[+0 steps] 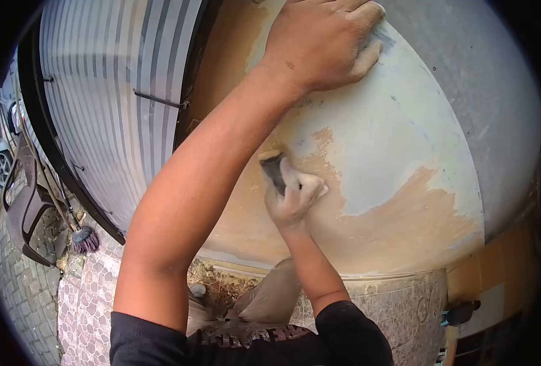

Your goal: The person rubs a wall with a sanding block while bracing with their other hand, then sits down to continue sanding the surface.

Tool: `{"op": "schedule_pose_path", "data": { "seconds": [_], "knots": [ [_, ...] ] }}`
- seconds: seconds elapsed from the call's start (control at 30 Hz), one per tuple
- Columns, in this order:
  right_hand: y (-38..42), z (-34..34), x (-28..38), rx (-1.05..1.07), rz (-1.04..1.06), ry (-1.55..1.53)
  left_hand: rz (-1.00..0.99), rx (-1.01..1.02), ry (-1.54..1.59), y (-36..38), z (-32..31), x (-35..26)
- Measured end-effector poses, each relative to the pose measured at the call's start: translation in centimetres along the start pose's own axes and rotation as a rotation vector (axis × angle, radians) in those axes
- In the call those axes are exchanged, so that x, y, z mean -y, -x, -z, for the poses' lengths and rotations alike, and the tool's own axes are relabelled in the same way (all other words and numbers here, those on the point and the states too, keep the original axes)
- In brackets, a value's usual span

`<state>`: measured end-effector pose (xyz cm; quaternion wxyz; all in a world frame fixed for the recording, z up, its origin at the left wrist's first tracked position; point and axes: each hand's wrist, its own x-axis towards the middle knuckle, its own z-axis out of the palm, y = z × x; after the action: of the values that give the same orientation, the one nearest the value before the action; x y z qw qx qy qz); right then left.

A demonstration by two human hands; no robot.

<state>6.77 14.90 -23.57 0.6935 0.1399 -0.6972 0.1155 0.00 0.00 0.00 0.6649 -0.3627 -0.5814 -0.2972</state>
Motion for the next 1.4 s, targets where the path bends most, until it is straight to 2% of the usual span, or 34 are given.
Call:
{"op": "schedule_pose_path", "data": {
  "seconds": [0.07, 0.13, 0.2, 0.23, 0.3, 0.33, 0.4, 0.47, 0.5, 0.57, 0.6, 0.67, 0.73, 0.77, 0.83, 0.87, 0.93, 0.97, 1.03, 1.07, 1.13, 1.2, 1.23, 1.3, 1.33, 1.4],
  "knots": [
    [0.7, 1.3, -0.5, 0.266, 0.261, 0.04, 0.01, -0.018, 0.019, 0.0, -0.1, -0.1],
    [-3.0, 1.4, -0.1, 0.253, 0.221, 0.031, -0.014, -0.001, 0.024, -0.1, 0.5, 0.2],
    [-8.9, 1.1, -0.2, 0.023, 0.047, 0.137, -0.006, -0.003, 0.021, 0.0, 0.5, 0.0],
    [-10.3, 0.4, -0.4, 0.023, 0.044, 0.135, -0.002, -0.004, 0.032, 0.0, 0.6, -0.1],
    [-12.1, -0.6, -0.6, -0.214, -0.193, -0.05, -0.009, -0.008, 0.041, -0.1, 0.6, -0.1],
    [-10.9, -0.8, -0.8, -0.21, -0.074, 0.102, 0.003, -0.001, 0.035, -0.2, 0.6, -0.2],
    [-5.6, -1.1, 0.2, -0.119, -0.008, 0.099, 0.0, 0.003, 0.028, -0.2, 0.7, -0.3],
    [1.7, -0.3, 0.4, 0.064, 0.105, 0.108, 0.022, 0.036, 0.024, -0.3, 1.0, -0.4],
    [2.9, 0.4, 0.4, 0.058, 0.106, 0.107, 0.016, 0.034, 0.023, -0.3, 1.0, -0.3],
    [3.8, 1.2, 0.0, 0.222, 0.072, -0.054, 0.02, 0.028, 0.026, -0.3, 1.0, -0.4],
    [0.7, 1.4, 0.4, 0.173, 0.034, -0.066, 0.016, 0.026, 0.022, -0.5, 1.1, -0.3],
    [-5.6, 0.8, -0.7, -0.089, -0.193, -0.062, 0.012, 0.033, 0.044, -0.5, 1.1, -0.4],
    [-10.9, 0.8, -1.1, -0.2, -0.342, -0.139, 0.022, 0.028, 0.033, -0.5, 1.0, -0.5],
    [-10.4, 0.8, -1.1, -0.194, -0.345, -0.136, 0.027, 0.017, 0.023, -0.4, 0.9, -0.5],
    [-7.9, 0.3, -1.3, -0.142, -0.046, 0.185, 0.027, 0.022, 0.027, -0.3, 0.8, -0.5],
    [-4.2, -0.1, -1.4, -0.129, -0.023, 0.088, 0.021, 0.023, 0.027, -0.4, 0.8, -0.4],
    [4.0, 0.9, -0.4, 0.066, 0.074, 0.08, 0.024, 0.029, 0.021, -0.2, 0.7, -0.4],
    [5.3, 1.9, -0.4, 0.061, 0.076, 0.083, 0.027, 0.037, 0.012, -0.2, 0.7, -0.4],
    [5.1, 2.8, 0.1, 0.247, 0.096, -0.018, 0.018, 0.036, 0.013, -0.5, 0.9, -0.3],
    [4.3, 2.5, -0.6, 0.181, 0.063, 0.02, 0.018, 0.049, 0.02, -0.3, 0.9, -0.3],
    [-2.1, 1.6, -1.7, -0.022, -0.021, 0.049, 0.022, 0.053, 0.023, -0.2, 0.9, -0.5],
    [-8.7, 0.7, -1.6, -0.182, -0.248, -0.075, 0.027, 0.04, 0.022, -0.3, 0.8, -0.5],
    [-9.0, 0.4, -1.6, -0.178, -0.249, -0.075, 0.031, 0.042, 0.021, -0.2, 0.7, -0.5],
    [-9.0, -0.3, -0.9, -0.176, -0.13, 0.176, 0.016, 0.006, -0.013, -0.2, 0.6, -0.5],
    [-6.7, -0.7, -0.5, -0.147, -0.068, 0.138, 0.007, 0.004, -0.02, -0.3, 0.7, -0.4],
    [0.2, 0.1, 0.8, 0.089, 0.05, 0.131, -0.009, 0.031, 0.012, -0.3, 0.9, -0.3]
  ]
}}
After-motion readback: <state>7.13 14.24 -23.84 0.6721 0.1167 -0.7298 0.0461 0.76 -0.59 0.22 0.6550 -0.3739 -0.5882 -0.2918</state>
